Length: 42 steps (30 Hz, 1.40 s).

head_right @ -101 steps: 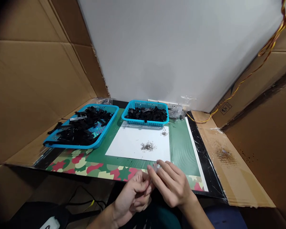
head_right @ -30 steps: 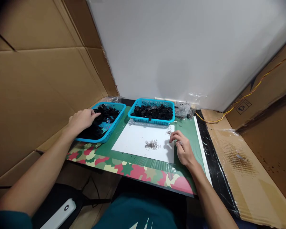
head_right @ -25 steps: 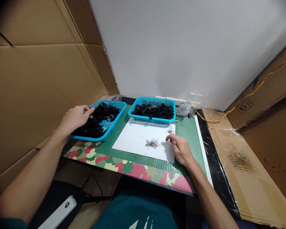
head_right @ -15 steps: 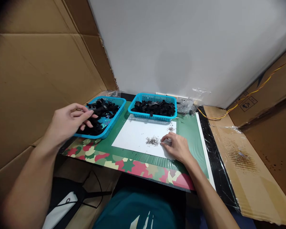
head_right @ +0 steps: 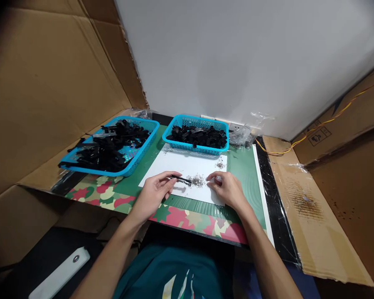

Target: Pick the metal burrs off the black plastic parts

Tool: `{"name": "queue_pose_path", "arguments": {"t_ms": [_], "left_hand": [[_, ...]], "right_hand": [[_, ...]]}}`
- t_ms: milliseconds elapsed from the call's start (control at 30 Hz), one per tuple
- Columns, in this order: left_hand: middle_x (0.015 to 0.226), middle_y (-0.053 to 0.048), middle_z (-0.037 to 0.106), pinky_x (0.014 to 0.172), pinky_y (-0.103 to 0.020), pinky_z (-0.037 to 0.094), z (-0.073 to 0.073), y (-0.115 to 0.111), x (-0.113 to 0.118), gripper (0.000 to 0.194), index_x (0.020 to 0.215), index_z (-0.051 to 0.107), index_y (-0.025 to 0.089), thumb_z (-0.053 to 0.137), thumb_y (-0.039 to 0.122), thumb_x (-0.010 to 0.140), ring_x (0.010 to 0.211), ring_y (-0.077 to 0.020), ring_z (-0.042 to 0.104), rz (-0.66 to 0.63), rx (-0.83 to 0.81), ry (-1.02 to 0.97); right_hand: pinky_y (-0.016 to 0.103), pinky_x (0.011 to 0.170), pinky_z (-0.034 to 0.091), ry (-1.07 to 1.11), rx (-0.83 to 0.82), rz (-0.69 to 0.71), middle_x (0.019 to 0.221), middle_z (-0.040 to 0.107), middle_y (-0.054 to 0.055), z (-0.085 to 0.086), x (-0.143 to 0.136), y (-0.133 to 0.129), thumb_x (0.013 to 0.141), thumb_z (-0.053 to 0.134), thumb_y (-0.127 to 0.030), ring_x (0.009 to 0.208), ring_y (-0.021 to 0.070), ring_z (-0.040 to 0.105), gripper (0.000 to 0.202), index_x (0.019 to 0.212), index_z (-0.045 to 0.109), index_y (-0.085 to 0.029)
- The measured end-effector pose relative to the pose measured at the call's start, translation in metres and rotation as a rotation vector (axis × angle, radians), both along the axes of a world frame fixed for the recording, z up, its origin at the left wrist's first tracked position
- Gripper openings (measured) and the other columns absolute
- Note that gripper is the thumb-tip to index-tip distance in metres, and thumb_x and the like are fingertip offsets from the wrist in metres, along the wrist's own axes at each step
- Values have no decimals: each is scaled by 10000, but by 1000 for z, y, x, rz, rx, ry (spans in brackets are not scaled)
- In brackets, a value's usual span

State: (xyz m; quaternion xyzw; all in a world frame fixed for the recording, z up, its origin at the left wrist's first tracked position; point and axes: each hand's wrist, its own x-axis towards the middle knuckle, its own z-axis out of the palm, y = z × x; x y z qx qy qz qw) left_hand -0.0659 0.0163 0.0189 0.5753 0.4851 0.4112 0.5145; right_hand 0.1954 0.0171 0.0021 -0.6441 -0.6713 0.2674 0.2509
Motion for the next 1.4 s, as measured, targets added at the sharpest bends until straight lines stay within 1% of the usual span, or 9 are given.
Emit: {"name": "queue_pose_path", "arguments": {"t_ms": [100,200,400,533,667,800,967,1133,1400], "left_hand": [[693,12,575,494,-213,391,-5,0,4,393,1069,744,157,722,511,900,536,-89,479,32,-1,-39],[742,2,614,519,-214,446,-9,-1,8,423,1052,684,166,700,566,914,568,-103,557,54,-9,-125],[916,-57,731,612,-288,564,-4,-8,26,410,1088,486,224,629,584,956,731,-210,747,-17,-174,-384],[897,-47,738,590,-258,501,0,-15,43,374,1120,473,224,623,533,972,656,-172,696,-95,-199,-459],[819,-10,679,568,-212,372,2,-22,59,479,1276,523,201,690,508,947,617,-107,551,-123,-238,-465],[841,-19,592,602,-216,323,4,-26,68,415,1095,666,145,717,521,925,698,-100,463,-184,-287,-485],[759,27,421,579,-230,236,3,-28,68,431,926,637,146,692,573,930,658,-92,363,-254,-369,-495],[797,44,365,564,-241,149,1,-30,66,468,922,555,160,688,609,930,613,-61,309,-343,-472,-469],[793,51,370,543,-253,133,1,-31,63,475,958,559,159,719,604,911,594,-63,246,-362,-387,-416]], "right_hand": [[295,650,387,4,-10,11,756,720,15,0,0,0,867,695,-336,694,198,629,166,938,833,-278],[288,625,370,46,-14,29,710,682,18,-1,2,2,863,691,-332,657,182,587,158,888,820,-244],[272,597,331,403,-25,82,655,561,-4,2,10,0,853,740,-405,621,139,459,248,798,728,-164],[267,548,233,618,-11,59,595,378,-59,12,10,-14,822,806,-438,571,102,299,294,801,725,-156],[271,537,202,771,50,33,598,341,-66,17,3,-32,821,835,-377,566,98,266,229,779,732,-177],[276,536,217,785,147,23,614,427,-50,16,-2,-42,836,836,-316,554,95,293,158,783,755,-191],[279,538,289,729,266,89,674,563,-13,13,-2,-47,885,797,-251,564,110,405,76,823,789,-208],[280,565,339,597,339,180,666,560,-11,16,-2,-48,923,747,-198,588,126,449,107,831,799,-210],[274,575,341,518,312,183,657,510,-31,21,-7,-50,919,751,-216,595,123,422,61,885,801,-214]]}}
